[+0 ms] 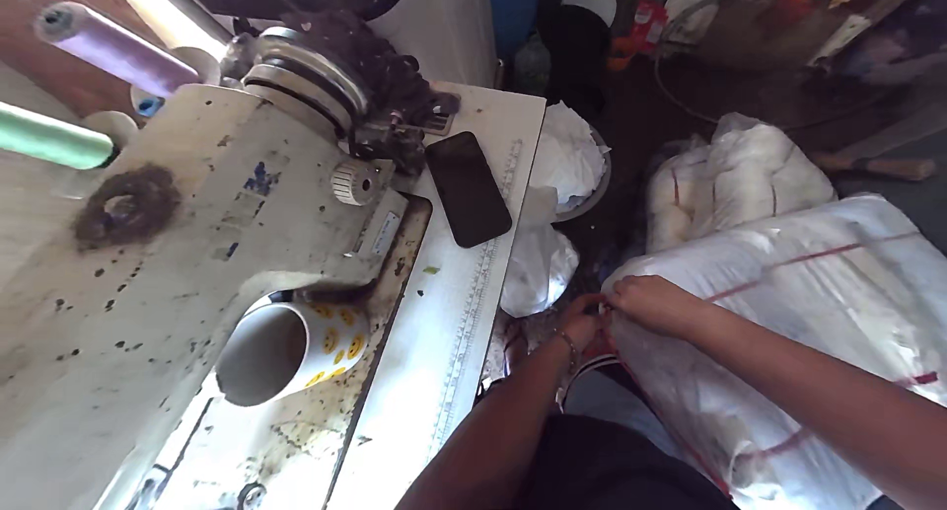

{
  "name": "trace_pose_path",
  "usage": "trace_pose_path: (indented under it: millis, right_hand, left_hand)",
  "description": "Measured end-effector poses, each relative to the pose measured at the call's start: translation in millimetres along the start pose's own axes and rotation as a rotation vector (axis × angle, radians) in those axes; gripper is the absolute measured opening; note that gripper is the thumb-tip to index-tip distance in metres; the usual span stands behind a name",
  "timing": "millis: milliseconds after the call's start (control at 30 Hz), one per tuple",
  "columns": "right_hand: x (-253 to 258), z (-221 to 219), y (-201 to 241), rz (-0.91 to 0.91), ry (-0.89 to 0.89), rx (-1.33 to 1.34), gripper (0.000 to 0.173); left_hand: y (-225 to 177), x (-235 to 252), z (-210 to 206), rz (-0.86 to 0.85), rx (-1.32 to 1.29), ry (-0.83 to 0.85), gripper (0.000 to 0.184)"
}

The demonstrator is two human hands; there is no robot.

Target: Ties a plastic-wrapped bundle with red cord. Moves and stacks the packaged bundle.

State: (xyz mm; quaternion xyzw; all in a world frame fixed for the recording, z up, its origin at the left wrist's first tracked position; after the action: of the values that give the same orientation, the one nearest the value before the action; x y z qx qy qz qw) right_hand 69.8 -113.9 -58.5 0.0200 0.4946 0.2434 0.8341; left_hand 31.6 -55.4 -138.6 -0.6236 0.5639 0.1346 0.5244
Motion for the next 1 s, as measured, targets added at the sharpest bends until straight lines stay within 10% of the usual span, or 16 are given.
trace_pose_path:
  millis: [1000]
  right_hand:
    - [0.4, -17.7, 7.4, 0.015, -0.066, 0.005, 0.026]
  left_hand:
    - [-6.3, -5.8, -2.4, 0.008, -0.01, -0.053, 0.045]
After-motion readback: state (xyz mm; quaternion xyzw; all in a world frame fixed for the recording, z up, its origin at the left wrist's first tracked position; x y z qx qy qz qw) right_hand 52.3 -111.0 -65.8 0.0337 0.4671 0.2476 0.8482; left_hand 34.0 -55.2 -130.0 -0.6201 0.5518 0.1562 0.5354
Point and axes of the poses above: each hand's wrist, its own x-axis towards the middle knuckle, its own z-axis out of the back of the hand, y = z × x, the point moved 10 cm from there along x, towards the middle knuckle, and after that the axes turned 5 degrees about y, right-handed, at the moved point
